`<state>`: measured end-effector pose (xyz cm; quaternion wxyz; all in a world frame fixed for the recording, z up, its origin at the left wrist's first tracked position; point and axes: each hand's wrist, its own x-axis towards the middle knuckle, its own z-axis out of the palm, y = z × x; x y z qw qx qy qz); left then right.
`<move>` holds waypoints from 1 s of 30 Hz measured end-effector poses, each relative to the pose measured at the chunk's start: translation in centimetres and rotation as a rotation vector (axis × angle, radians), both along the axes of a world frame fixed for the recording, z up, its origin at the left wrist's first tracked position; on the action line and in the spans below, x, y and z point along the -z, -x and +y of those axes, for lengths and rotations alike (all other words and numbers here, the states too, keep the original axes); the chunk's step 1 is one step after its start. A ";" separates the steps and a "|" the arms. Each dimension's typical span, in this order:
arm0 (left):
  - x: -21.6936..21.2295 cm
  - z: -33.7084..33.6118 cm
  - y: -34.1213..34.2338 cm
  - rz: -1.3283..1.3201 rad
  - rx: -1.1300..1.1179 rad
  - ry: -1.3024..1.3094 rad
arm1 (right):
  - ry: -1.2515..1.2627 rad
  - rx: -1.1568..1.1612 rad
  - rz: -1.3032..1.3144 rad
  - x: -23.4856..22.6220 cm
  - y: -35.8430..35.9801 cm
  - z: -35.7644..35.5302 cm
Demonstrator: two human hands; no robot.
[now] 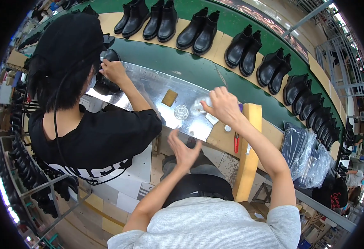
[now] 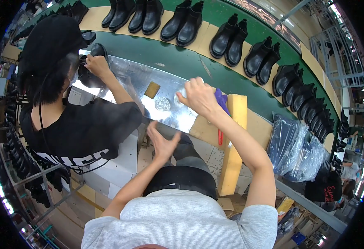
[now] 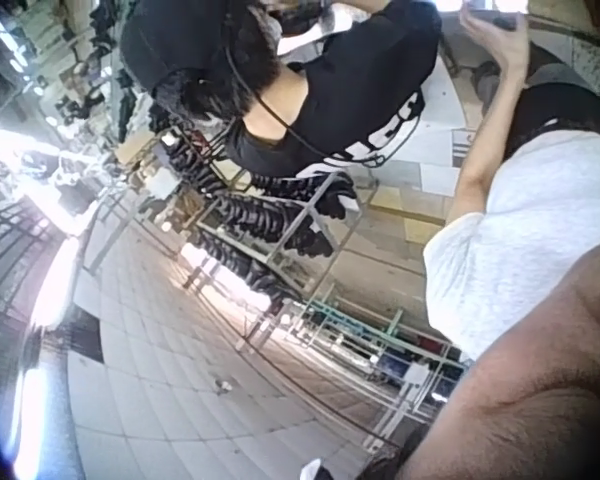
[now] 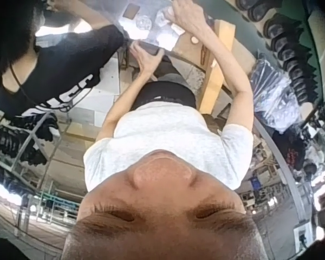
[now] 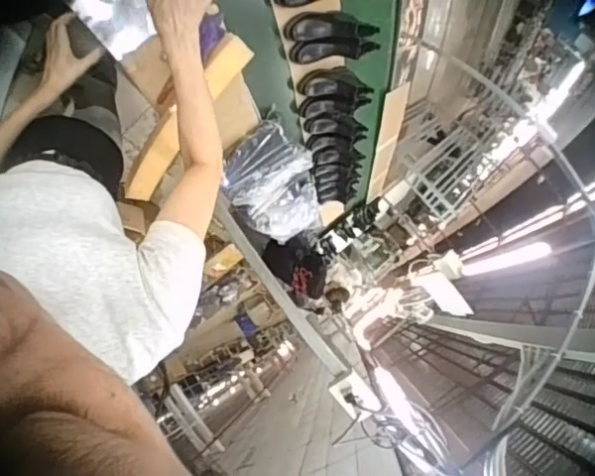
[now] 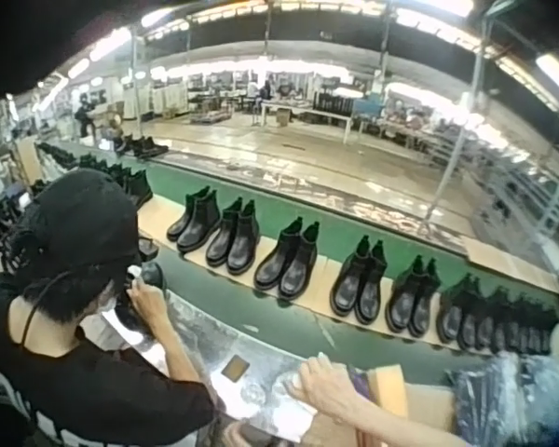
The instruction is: Inspecting, wiping, and marking black Chelsea-style boots on a footwear production assembly line.
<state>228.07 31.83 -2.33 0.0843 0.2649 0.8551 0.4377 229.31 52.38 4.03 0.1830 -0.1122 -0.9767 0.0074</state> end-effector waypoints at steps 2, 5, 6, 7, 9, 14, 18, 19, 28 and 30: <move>2.2 0.9 2.3 0.015 -0.042 -0.019 | -0.024 -0.012 -0.058 3.0 1.8 0.2; 5.3 3.7 6.2 0.054 -0.041 -0.138 | 0.003 0.001 -0.156 5.0 2.2 0.8; 6.1 4.2 7.3 -0.013 0.049 -0.171 | 0.058 0.016 -0.197 5.0 2.3 0.7; 6.8 4.6 8.0 -0.078 0.136 -0.205 | 0.063 0.009 -0.197 4.6 1.9 0.9; 7.2 4.3 8.8 -0.097 0.128 -0.192 | 0.272 0.253 -0.025 2.7 0.2 0.2; 5.1 1.4 8.0 -0.286 0.150 -0.237 | 0.542 0.586 -0.576 10.4 -8.7 -1.9; 1.2 -2.5 6.0 -0.206 0.310 -0.342 | 0.632 0.672 -0.521 12.9 -10.6 -4.0; 1.2 -3.9 5.3 -0.188 0.351 -0.353 | 0.510 0.509 -0.234 13.1 -11.8 -4.7; -6.8 -23.1 4.8 -0.426 0.364 -0.271 | 0.855 -0.650 -0.245 -12.4 1.0 -25.6; -6.9 -27.4 6.6 -0.374 0.339 -0.301 | 0.762 -0.691 -0.398 -12.6 2.9 -30.9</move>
